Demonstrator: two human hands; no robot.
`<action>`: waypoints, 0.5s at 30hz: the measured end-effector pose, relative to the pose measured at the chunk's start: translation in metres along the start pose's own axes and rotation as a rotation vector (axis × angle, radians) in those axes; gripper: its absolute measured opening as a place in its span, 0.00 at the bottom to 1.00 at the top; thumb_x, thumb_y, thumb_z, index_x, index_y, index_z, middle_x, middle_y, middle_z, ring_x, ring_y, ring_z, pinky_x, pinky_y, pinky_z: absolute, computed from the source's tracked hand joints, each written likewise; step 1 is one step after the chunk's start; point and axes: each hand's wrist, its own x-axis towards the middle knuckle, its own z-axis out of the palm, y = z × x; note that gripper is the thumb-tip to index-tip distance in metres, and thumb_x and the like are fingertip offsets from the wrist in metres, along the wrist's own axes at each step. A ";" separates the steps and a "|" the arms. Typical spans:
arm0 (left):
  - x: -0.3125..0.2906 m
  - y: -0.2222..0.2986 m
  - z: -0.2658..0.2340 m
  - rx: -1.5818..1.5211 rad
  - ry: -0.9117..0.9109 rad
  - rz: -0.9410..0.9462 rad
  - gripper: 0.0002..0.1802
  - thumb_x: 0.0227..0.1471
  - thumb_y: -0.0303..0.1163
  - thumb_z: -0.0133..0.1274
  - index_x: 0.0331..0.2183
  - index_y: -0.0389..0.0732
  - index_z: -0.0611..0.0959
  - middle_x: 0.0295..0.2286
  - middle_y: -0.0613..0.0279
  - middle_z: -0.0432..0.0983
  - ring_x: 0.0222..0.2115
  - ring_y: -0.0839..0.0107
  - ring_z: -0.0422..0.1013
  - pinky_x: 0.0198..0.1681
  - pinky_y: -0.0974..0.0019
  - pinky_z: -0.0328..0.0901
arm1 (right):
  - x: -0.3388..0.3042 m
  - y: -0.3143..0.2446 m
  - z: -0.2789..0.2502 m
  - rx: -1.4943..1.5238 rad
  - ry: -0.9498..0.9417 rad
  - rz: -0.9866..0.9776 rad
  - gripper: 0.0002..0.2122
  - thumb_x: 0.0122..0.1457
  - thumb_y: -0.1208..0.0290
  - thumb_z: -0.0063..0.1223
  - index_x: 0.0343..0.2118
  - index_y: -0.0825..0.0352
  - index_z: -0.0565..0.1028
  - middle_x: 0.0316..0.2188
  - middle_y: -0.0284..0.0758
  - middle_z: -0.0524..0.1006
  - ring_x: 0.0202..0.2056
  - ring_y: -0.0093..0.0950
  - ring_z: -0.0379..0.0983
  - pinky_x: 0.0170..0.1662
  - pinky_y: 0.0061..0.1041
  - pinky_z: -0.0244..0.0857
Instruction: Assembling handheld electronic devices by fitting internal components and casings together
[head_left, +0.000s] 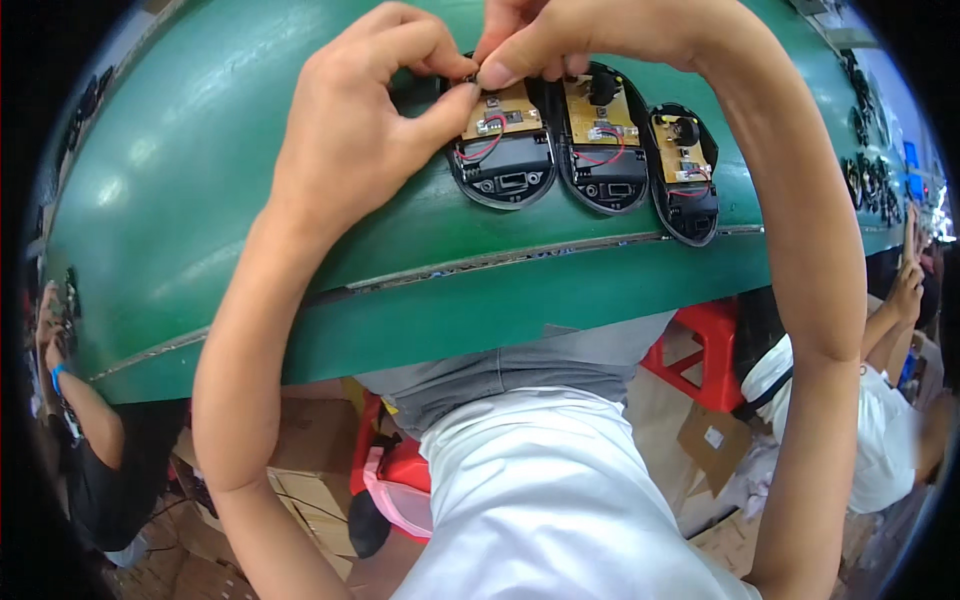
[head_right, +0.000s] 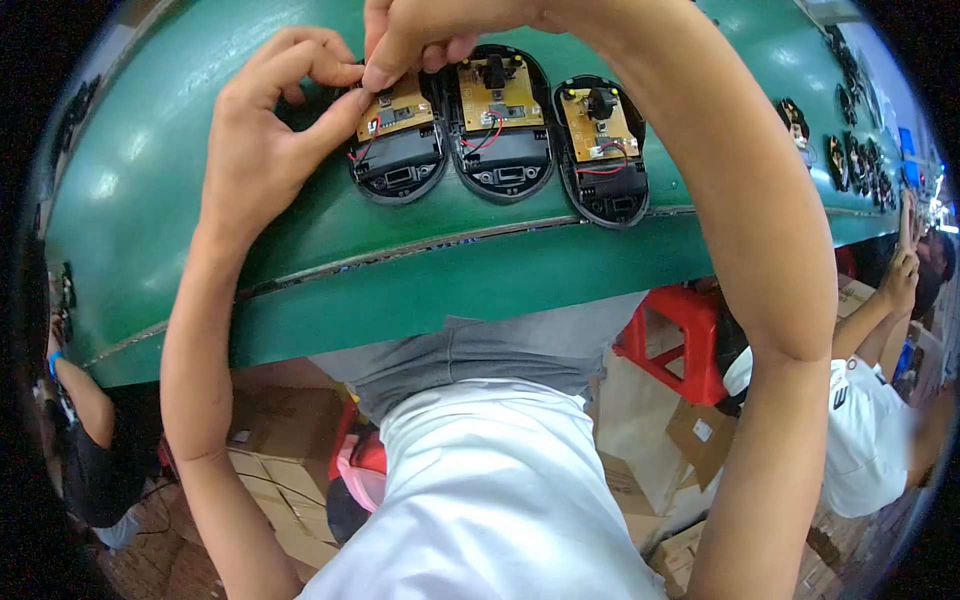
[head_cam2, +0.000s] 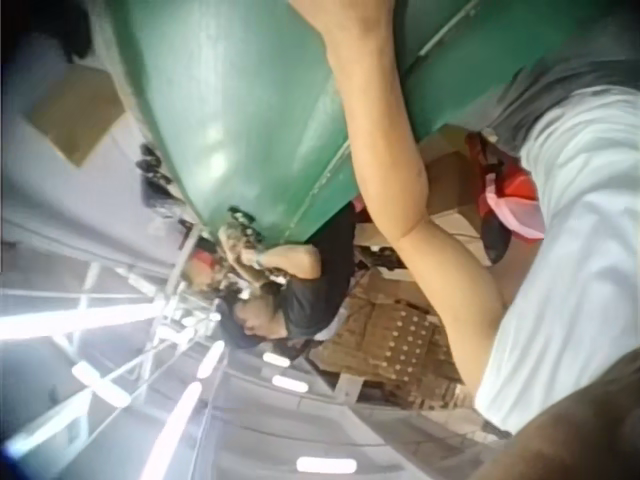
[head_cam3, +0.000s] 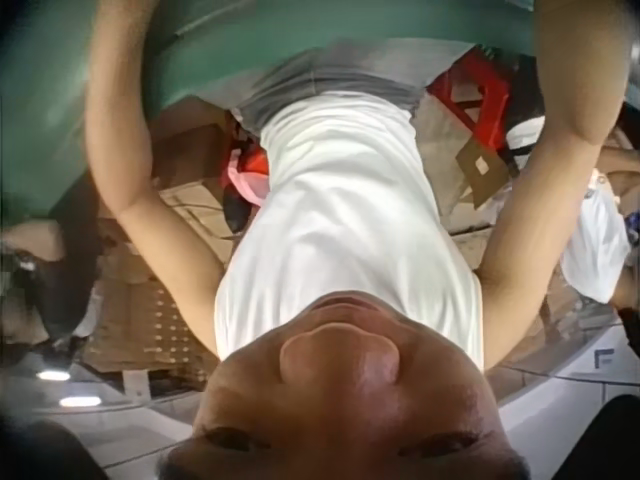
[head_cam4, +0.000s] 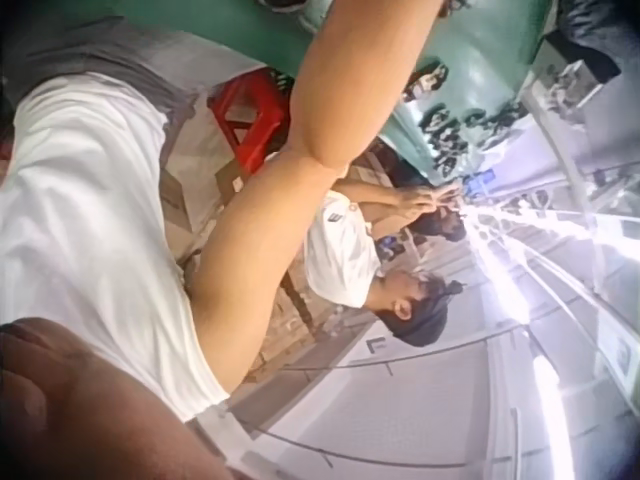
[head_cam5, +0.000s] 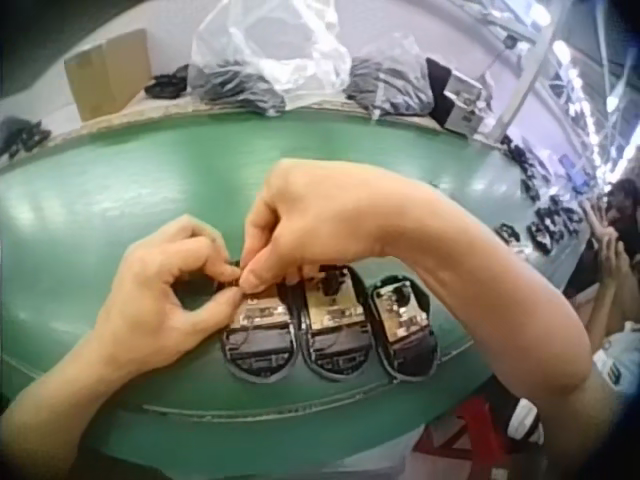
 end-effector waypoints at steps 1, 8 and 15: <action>0.001 -0.003 0.003 -0.045 0.063 0.055 0.08 0.43 0.26 0.62 0.30 0.35 0.82 0.31 0.57 0.78 0.30 0.61 0.76 0.35 0.63 0.70 | -0.003 0.006 0.001 0.024 0.003 -0.077 0.09 0.51 0.71 0.66 0.31 0.73 0.83 0.25 0.40 0.82 0.25 0.26 0.77 0.31 0.26 0.69; 0.001 0.005 0.008 -0.053 0.124 0.085 0.08 0.44 0.22 0.64 0.30 0.34 0.82 0.31 0.57 0.77 0.30 0.63 0.77 0.35 0.64 0.72 | -0.020 0.059 0.050 -0.031 0.509 -0.540 0.12 0.53 0.69 0.64 0.38 0.69 0.82 0.31 0.42 0.81 0.31 0.40 0.78 0.37 0.36 0.71; -0.001 0.008 0.001 0.015 0.119 0.004 0.10 0.48 0.24 0.63 0.36 0.37 0.83 0.35 0.60 0.78 0.32 0.68 0.74 0.35 0.66 0.67 | -0.045 0.082 0.025 -0.020 0.756 -0.498 0.16 0.55 0.65 0.64 0.45 0.66 0.80 0.40 0.40 0.81 0.39 0.34 0.78 0.44 0.31 0.71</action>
